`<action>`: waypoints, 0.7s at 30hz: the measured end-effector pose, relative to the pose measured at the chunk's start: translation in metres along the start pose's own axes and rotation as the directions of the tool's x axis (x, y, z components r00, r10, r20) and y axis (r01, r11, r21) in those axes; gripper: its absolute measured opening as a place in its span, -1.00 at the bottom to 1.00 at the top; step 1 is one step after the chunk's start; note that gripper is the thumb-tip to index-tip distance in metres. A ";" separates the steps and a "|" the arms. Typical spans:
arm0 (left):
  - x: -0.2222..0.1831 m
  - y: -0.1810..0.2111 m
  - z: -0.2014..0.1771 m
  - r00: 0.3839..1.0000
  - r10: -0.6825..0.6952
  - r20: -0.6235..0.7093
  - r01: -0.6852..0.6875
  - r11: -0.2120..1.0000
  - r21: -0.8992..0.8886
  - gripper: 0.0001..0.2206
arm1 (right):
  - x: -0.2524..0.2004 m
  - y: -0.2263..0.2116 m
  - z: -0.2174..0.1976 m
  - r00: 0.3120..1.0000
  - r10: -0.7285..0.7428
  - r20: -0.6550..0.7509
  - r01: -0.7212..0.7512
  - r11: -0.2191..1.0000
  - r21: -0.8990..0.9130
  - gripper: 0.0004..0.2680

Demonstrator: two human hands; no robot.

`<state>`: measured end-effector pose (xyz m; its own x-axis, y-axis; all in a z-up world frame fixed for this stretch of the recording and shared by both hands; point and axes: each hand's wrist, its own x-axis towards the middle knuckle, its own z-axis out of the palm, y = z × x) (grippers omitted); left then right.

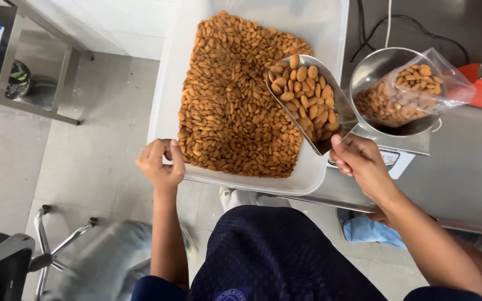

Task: The person scoops almonds from a large bin using a metal scoop and pours them into a plastic bag held over a digital scale by another person, checking the weight and adjusting the quantity of almonds as they fill the bag.

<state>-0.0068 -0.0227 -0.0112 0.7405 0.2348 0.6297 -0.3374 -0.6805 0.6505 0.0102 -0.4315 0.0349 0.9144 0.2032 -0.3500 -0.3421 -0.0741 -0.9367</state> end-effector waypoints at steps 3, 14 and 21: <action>-0.002 -0.001 0.000 1.000 -0.024 -0.014 0.024 1.000 -0.006 -0.79 | -0.011 -0.002 -0.010 0.998 0.039 -0.051 -0.039 0.999 0.007 -0.68; 0.001 0.002 -0.001 1.000 -0.004 -0.016 0.004 1.000 0.011 -0.86 | -0.035 0.004 -0.021 0.990 0.043 -0.136 -0.076 0.967 -0.244 -0.66; -0.008 0.019 -0.001 1.000 0.006 -0.006 -0.005 0.990 0.142 -0.89 | -0.021 0.082 -0.028 0.985 0.117 -0.125 -0.135 0.980 -0.148 -0.66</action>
<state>-0.0196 -0.0369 -0.0032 0.7348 0.2352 0.6362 -0.2552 -0.7732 0.5806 -0.0311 -0.4687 -0.0347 0.8879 0.0697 -0.4547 -0.4267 -0.2446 -0.8707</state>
